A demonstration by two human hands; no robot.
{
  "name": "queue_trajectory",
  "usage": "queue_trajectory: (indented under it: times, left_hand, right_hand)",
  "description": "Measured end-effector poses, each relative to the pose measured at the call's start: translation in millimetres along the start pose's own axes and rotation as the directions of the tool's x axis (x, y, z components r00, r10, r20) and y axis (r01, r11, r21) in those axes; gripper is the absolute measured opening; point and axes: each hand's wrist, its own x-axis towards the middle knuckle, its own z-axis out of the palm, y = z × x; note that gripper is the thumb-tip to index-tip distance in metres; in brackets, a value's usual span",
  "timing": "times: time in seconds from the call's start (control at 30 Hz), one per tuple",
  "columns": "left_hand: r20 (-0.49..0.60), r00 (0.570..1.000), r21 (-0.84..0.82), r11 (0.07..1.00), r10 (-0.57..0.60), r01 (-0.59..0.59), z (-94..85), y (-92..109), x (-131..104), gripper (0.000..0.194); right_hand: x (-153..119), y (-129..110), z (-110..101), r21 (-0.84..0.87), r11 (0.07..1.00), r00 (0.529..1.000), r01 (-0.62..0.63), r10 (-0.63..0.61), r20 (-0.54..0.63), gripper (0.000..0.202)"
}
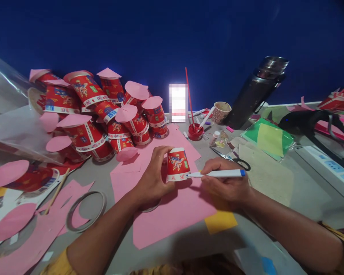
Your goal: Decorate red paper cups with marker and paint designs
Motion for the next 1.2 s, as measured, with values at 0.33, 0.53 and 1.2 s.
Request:
queue_trajectory:
  times: [0.33,0.53,1.2]
  left_hand:
    - [0.004,1.000,0.019,1.000,0.010,-0.010,-0.8,3.1,1.7,0.076]
    - [0.007,1.000,0.009,1.000,0.010,-0.010,-0.4,5.8,1.2,0.074]
    - [0.013,1.000,-0.021,1.000,0.005,-0.005,0.3,5.1,1.8,0.076]
  right_hand:
    - [-0.4,3.8,3.5,-0.009,0.997,0.996,0.083,-0.083,0.024,0.007]
    - [-0.4,5.9,4.1,-0.029,0.994,0.994,0.103,-0.102,0.026,0.008]
    - [1.9,2.9,2.0,-0.031,0.998,0.996,0.059,-0.057,0.065,0.009]
